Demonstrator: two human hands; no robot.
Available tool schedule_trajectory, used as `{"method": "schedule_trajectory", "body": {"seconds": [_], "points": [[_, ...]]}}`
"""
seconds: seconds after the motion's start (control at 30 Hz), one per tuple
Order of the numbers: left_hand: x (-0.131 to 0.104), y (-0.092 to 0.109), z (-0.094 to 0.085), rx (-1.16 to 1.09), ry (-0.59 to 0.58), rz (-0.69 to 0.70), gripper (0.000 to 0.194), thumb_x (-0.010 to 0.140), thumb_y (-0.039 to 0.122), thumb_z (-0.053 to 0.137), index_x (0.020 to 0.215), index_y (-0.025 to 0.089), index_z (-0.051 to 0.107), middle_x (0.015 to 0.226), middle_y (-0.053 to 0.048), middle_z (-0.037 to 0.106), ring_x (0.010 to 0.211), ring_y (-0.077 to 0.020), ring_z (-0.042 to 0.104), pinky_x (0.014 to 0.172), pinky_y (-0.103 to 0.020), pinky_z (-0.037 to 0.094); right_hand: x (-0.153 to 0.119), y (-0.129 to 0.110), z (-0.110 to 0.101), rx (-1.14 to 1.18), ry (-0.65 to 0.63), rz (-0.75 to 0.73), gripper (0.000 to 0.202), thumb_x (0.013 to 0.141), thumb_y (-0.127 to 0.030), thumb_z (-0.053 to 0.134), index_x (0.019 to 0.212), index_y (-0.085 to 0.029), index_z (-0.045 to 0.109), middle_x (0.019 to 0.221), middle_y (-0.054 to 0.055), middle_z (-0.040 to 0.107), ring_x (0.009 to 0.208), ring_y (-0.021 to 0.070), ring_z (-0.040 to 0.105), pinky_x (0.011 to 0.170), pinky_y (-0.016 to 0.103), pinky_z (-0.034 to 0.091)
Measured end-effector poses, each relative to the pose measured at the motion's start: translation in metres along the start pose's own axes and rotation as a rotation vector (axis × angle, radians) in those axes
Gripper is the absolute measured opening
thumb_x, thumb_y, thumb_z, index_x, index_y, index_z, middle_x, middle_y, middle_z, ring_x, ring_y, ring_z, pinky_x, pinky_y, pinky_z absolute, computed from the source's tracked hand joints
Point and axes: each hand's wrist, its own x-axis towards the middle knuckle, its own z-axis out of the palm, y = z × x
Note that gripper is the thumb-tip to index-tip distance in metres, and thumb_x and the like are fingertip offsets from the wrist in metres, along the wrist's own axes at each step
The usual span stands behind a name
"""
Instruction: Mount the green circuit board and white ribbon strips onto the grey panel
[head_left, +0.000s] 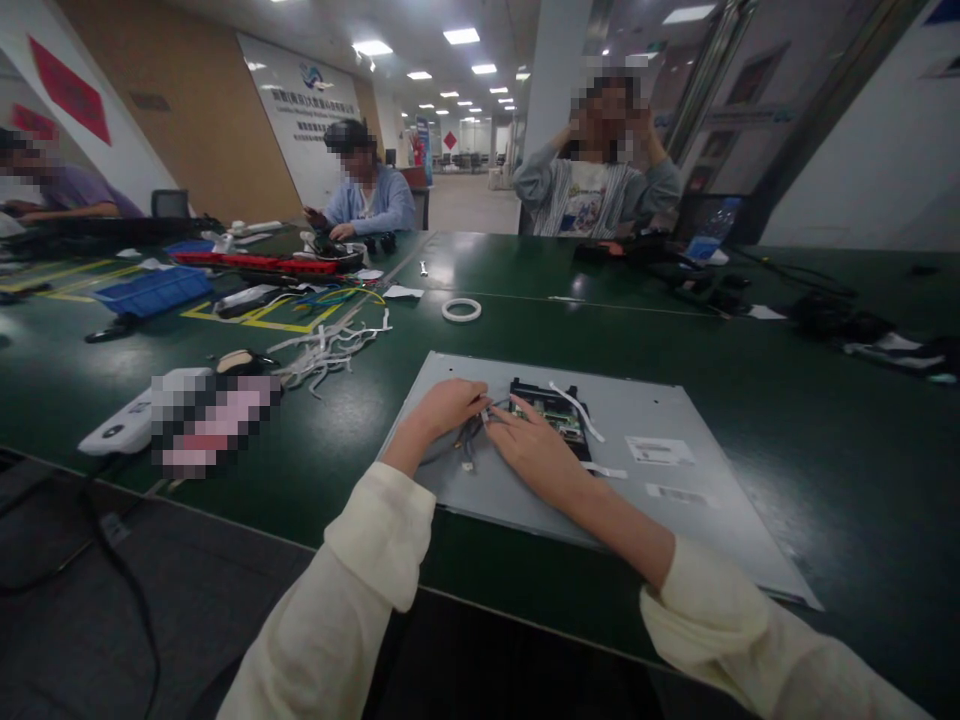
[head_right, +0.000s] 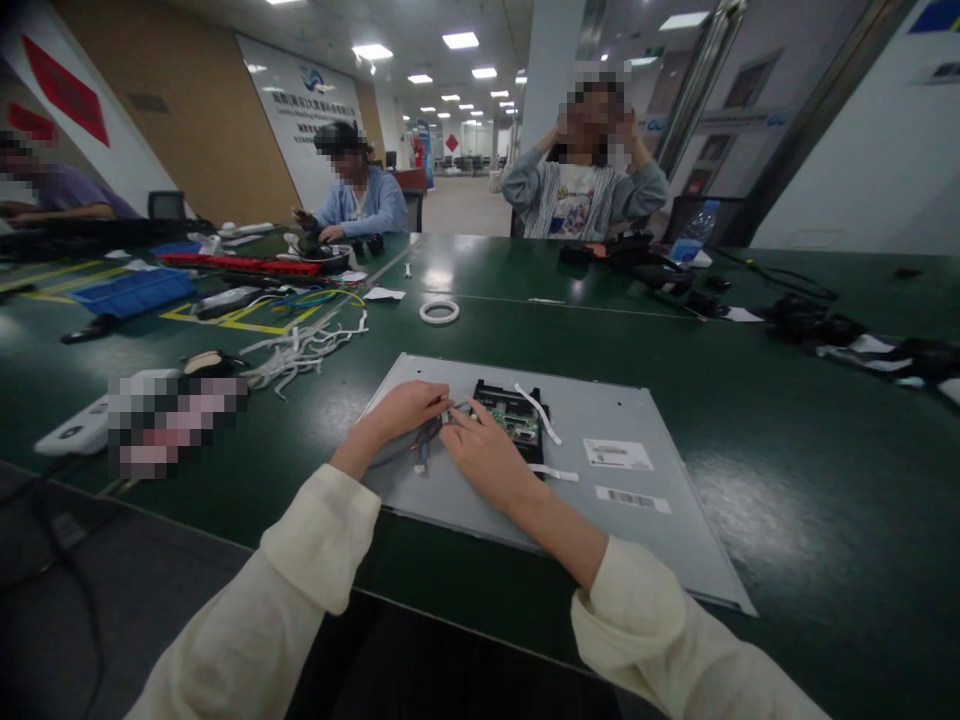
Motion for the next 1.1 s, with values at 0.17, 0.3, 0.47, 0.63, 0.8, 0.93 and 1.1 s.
{"method": "schedule_trajectory", "body": {"seconds": [0.17, 0.3, 0.47, 0.63, 0.8, 0.93, 1.1], "points": [[-0.001, 0.001, -0.002, 0.064, -0.024, -0.006, 0.027, 0.091, 0.036, 0.039, 0.087, 0.018, 0.059, 0.08, -0.007, 0.065, 0.076, -0.0183, 0.06, 0.065, -0.024, 0.038, 0.001, 0.0, -0.002, -0.009, 0.007, -0.015, 0.021, 0.087, -0.003, 0.038, 0.089, -0.01, 0.057, 0.097, 0.012, 0.061, 0.107, 0.0193, 0.051, 0.107, 0.043, 0.027], [0.0, 0.001, -0.002, 0.081, -0.022, -0.003, 0.028, 0.091, 0.036, 0.038, 0.086, 0.017, 0.059, 0.08, -0.007, 0.065, 0.076, -0.0186, 0.06, 0.064, -0.025, 0.038, 0.0, 0.0, -0.003, -0.009, 0.01, -0.022, 0.021, 0.087, -0.003, 0.038, 0.09, -0.009, 0.057, 0.099, 0.012, 0.06, 0.109, 0.0195, 0.05, 0.107, 0.043, 0.027], [0.0, 0.003, -0.003, 0.08, -0.022, -0.012, 0.027, 0.091, 0.035, 0.039, 0.085, 0.017, 0.059, 0.079, -0.007, 0.065, 0.075, -0.0188, 0.06, 0.063, -0.025, 0.037, 0.0, -0.001, -0.003, 0.008, -0.043, -0.023, 0.019, 0.087, -0.004, 0.04, 0.092, -0.009, 0.057, 0.101, 0.012, 0.06, 0.11, 0.02, 0.049, 0.106, 0.042, 0.029], [0.0, 0.002, -0.001, 0.072, -0.019, -0.036, 0.028, 0.09, 0.038, 0.041, 0.085, 0.017, 0.059, 0.078, -0.008, 0.065, 0.075, -0.0196, 0.06, 0.063, -0.026, 0.037, -0.001, -0.002, -0.003, 0.007, -0.094, -0.013, 0.019, 0.087, -0.005, 0.04, 0.092, -0.01, 0.057, 0.105, 0.012, 0.058, 0.108, 0.0193, 0.05, 0.107, 0.042, 0.027], [0.001, -0.001, 0.002, 0.075, -0.012, -0.106, 0.028, 0.087, 0.041, 0.045, 0.085, 0.018, 0.059, 0.078, -0.007, 0.064, 0.076, -0.02, 0.06, 0.063, -0.026, 0.037, 0.0, -0.008, -0.008, 0.013, -0.123, -0.018, 0.019, 0.087, -0.008, 0.039, 0.094, -0.01, 0.057, 0.105, 0.013, 0.058, 0.107, 0.0199, 0.049, 0.108, 0.043, 0.023], [0.001, -0.003, 0.005, 0.112, 0.016, -0.179, 0.028, 0.087, 0.043, 0.044, 0.087, 0.018, 0.059, 0.08, -0.007, 0.064, 0.077, -0.0201, 0.06, 0.063, -0.026, 0.036, -0.001, -0.015, -0.015, -0.007, -0.152, -0.009, 0.02, 0.087, -0.009, 0.038, 0.096, -0.008, 0.057, 0.104, 0.014, 0.058, 0.108, 0.0215, 0.049, 0.109, 0.043, 0.022], [0.003, -0.001, 0.007, 0.124, 0.031, -0.259, 0.028, 0.087, 0.043, 0.044, 0.086, 0.019, 0.059, 0.083, -0.007, 0.065, 0.08, -0.0198, 0.06, 0.066, -0.026, 0.037, -0.007, -0.023, -0.018, -0.004, -0.149, -0.016, 0.022, 0.086, -0.009, 0.038, 0.097, -0.007, 0.057, 0.103, 0.016, 0.059, 0.107, 0.0226, 0.05, 0.106, 0.044, 0.026]]}}
